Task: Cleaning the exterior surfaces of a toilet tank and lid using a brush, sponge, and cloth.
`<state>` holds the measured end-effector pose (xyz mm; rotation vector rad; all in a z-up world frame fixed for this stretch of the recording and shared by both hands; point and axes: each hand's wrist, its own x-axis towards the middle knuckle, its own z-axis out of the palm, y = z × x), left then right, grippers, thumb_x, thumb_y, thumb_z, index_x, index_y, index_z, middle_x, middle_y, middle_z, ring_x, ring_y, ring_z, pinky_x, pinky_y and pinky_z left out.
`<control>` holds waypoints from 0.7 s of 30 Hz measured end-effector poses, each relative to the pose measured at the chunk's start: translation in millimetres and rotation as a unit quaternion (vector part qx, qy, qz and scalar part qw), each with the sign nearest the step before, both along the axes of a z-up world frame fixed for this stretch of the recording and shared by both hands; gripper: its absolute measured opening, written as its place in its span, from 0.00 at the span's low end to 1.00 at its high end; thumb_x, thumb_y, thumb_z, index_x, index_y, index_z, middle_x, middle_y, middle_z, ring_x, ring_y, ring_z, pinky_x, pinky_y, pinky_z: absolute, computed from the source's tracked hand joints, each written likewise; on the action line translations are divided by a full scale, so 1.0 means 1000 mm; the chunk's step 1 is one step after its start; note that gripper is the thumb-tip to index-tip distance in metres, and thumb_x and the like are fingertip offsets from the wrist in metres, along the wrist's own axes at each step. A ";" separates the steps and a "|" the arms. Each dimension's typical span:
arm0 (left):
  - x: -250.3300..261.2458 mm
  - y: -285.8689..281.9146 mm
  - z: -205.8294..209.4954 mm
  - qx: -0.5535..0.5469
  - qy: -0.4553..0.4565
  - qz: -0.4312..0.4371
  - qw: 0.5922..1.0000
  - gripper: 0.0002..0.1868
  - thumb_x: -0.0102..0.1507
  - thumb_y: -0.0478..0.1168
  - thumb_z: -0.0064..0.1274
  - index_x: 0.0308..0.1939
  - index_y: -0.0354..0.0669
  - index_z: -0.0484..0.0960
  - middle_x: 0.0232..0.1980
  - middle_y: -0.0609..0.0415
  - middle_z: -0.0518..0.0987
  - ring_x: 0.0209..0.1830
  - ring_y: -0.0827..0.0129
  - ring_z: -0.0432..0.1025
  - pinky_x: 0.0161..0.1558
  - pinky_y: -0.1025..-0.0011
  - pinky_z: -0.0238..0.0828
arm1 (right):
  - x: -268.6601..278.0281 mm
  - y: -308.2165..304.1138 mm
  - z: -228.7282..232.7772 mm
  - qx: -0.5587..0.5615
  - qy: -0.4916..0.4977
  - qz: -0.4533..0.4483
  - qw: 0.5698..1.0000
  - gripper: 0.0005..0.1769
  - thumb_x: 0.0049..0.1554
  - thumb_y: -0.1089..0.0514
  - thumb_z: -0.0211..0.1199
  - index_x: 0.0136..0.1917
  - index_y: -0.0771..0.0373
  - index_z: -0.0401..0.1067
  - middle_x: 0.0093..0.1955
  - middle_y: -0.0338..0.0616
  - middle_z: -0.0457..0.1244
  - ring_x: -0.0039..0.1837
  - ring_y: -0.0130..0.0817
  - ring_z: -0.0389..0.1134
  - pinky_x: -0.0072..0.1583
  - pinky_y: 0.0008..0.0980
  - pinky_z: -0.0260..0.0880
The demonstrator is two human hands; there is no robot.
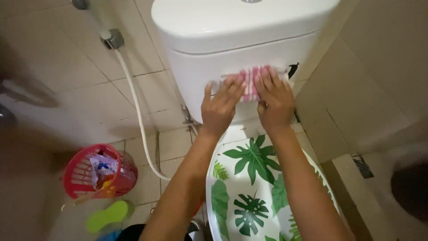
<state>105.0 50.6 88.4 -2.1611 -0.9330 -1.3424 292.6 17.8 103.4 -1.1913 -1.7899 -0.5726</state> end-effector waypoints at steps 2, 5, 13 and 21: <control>0.002 -0.009 -0.015 -0.018 0.014 -0.004 1.000 0.22 0.67 0.31 0.54 0.65 0.52 0.80 0.69 0.60 0.77 0.72 0.70 0.69 0.70 0.49 0.59 | 0.005 -0.002 -0.024 -0.009 -0.008 0.003 1.000 0.37 0.46 0.75 0.62 0.69 0.60 0.74 0.75 0.50 0.62 0.79 0.49 0.60 0.68 0.52 0.63; 0.007 -0.015 -0.042 -0.052 0.026 0.002 0.998 0.25 0.64 0.30 0.53 0.65 0.52 0.79 0.69 0.60 0.77 0.72 0.70 0.70 0.69 0.48 0.59 | 0.012 -0.004 -0.050 -0.034 -0.018 -0.005 0.999 0.35 0.48 0.74 0.62 0.68 0.58 0.75 0.74 0.47 0.63 0.78 0.48 0.61 0.69 0.51 0.64; 0.017 -0.018 -0.123 -0.130 0.071 0.015 0.989 0.24 0.64 0.34 0.51 0.66 0.51 0.79 0.68 0.58 0.77 0.72 0.69 0.68 0.73 0.40 0.51 | 0.017 -0.010 -0.115 -0.128 -0.020 0.006 0.992 0.33 0.47 0.72 0.62 0.67 0.60 0.75 0.73 0.52 0.64 0.76 0.51 0.61 0.70 0.51 0.63; 0.048 -0.034 -0.136 -0.301 0.090 0.070 0.947 0.23 0.64 0.34 0.49 0.64 0.49 0.79 0.68 0.57 0.78 0.68 0.68 0.69 0.77 0.42 0.41 | 0.027 -0.006 -0.146 -0.241 0.020 -0.012 0.970 0.33 0.41 0.68 0.59 0.61 0.58 0.77 0.70 0.50 0.65 0.76 0.46 0.61 0.73 0.51 0.58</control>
